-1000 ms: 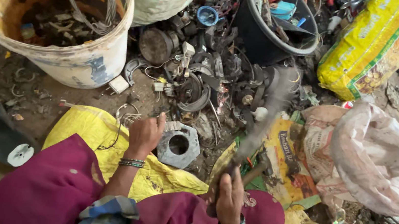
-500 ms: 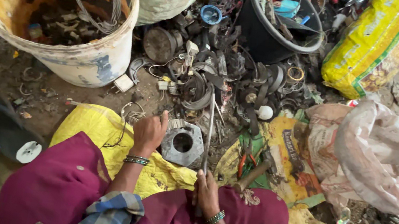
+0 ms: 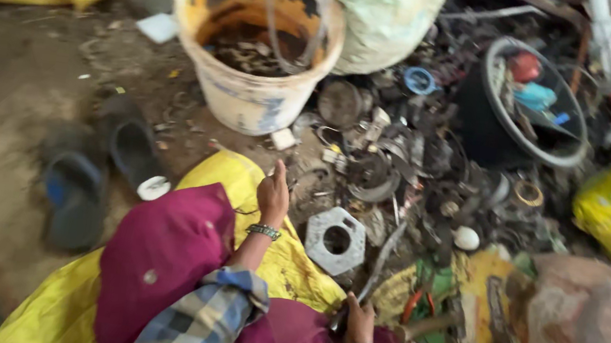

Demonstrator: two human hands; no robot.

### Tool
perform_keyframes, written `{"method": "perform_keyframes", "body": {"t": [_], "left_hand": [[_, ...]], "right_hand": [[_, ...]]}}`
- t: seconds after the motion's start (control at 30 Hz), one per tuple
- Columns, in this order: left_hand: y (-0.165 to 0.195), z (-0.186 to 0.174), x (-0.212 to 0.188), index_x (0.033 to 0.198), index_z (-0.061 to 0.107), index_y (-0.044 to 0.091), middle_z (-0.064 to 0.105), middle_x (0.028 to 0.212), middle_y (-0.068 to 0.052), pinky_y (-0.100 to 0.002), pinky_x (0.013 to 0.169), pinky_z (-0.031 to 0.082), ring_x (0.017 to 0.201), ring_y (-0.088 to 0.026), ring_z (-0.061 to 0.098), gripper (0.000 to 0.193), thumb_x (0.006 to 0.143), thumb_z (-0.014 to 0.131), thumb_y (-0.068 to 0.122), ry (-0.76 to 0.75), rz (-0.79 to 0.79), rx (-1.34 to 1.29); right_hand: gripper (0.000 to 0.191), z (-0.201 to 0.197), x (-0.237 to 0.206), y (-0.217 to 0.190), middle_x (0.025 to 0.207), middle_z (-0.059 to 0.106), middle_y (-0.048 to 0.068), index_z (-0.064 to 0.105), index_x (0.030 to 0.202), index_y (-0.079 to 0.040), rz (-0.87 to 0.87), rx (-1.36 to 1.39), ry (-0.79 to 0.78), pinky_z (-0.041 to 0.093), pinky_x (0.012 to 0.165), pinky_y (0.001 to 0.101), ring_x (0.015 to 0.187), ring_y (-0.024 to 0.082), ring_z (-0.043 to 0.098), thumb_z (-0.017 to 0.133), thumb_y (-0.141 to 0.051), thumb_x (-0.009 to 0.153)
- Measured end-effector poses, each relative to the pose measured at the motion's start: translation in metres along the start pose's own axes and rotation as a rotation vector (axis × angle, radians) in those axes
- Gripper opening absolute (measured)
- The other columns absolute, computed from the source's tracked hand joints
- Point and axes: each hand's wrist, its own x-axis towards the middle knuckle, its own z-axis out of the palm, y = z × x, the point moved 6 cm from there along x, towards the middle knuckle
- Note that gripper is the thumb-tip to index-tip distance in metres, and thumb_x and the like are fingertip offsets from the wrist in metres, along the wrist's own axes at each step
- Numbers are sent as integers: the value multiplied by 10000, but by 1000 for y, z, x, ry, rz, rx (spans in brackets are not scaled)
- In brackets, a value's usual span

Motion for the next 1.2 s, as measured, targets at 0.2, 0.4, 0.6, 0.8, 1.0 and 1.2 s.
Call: {"method": "perform_keyframes", "body": {"t": [0.2, 0.4, 0.6, 0.8, 1.0, 1.2], "left_hand": [[-24, -48, -9, 969, 568, 89, 551, 734, -5, -334, 511, 441, 557, -147, 514, 671, 1024, 442, 746, 371, -557, -1046], [-15, -47, -17, 1306, 470, 116, 598, 747, -111, -373, 512, 549, 571, -241, 568, 762, 939, 387, 779, 170, -730, -1378], [9, -88, 3, 1305, 483, 288, 619, 863, -43, -344, 571, 529, 635, -180, 597, 422, 911, 626, 325, 54, -498, -1156], [65, -207, 50, 1103, 722, 92, 717, 856, 46, -240, 622, 562, 705, -53, 663, 241, 962, 660, 277, 89, 75, -800], [53, -301, 74, 1000, 771, 78, 747, 975, -202, -519, 806, 560, 932, -432, 713, 297, 933, 672, 349, 243, 433, 546], [6, -311, 100, 924, 728, 16, 718, 946, -242, -532, 795, 570, 935, -439, 705, 366, 847, 741, 373, 172, 171, 839]], "right_hand": [[196, 5, -21, -9, 760, 662, 62, 727, 1012, -10, -156, -326, -90, 458, 522, 332, 600, 159, 586, 645, -180, 961], [262, 11, -27, 3, 850, 678, 94, 677, 1087, 48, 24, -17, -118, 479, 564, 376, 658, 201, 598, 647, -192, 988], [235, 24, -38, -3, 851, 692, 153, 629, 1105, 62, -134, 44, -139, 561, 612, 394, 710, 266, 681, 643, -114, 950], [303, 19, -26, 7, 848, 690, 233, 581, 1150, 76, -126, -18, -7, 554, 585, 455, 675, 323, 682, 711, -57, 910], [276, 22, -22, -2, 851, 703, 212, 617, 1103, 45, -231, -98, -70, 546, 520, 407, 636, 283, 680, 729, -54, 870], [246, 25, -28, -4, 742, 717, 210, 631, 1066, 39, -125, -198, -80, 381, 395, 392, 476, 249, 549, 729, -114, 900]]}}
